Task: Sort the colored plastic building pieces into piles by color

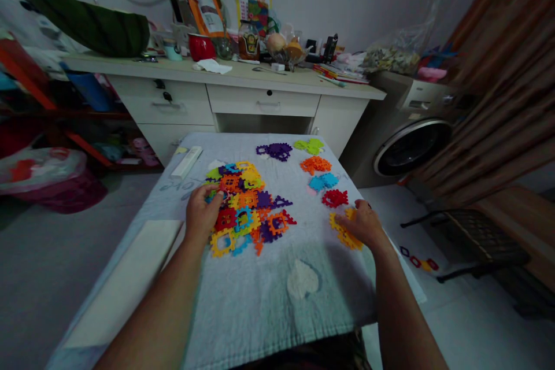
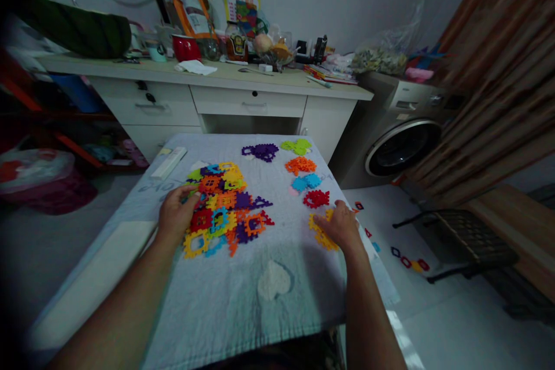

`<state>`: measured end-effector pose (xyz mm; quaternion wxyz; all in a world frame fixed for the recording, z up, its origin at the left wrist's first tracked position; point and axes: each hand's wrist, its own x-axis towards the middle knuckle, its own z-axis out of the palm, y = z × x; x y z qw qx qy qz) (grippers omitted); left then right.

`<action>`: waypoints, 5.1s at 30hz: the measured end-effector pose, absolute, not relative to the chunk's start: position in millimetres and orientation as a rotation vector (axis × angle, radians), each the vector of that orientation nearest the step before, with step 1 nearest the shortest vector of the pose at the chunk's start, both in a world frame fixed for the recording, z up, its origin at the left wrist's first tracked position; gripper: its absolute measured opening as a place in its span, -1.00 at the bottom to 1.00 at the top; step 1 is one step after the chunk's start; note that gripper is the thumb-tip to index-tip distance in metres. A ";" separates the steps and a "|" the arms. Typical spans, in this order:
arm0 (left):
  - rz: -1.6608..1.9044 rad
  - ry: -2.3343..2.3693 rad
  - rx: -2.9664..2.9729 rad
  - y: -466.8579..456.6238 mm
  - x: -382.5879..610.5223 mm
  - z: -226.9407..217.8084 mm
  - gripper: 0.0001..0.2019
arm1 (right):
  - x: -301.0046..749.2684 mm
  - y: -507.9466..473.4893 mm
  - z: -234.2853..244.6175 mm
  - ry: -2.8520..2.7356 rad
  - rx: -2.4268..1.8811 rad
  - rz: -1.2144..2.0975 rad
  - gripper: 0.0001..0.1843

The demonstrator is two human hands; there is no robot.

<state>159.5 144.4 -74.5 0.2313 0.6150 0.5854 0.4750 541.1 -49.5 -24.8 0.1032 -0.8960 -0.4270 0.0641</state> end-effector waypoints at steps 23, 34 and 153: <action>1.270 1.639 1.651 142.6 159.6 -70.6 -0.65 | 536.5 -63.7 -16.0 -1.660 -2.606 0.365 -0.70; 1.286 1.608 1.657 146.6 157.5 -79.4 -0.66 | 559.4 5.7 -0.8 -1.660 -2.552 0.165 -0.43; 1.297 1.541 1.849 149.4 156.6 -81.3 -0.80 | 382.6 85.8 -28.2 -1.774 -1.482 0.460 -0.84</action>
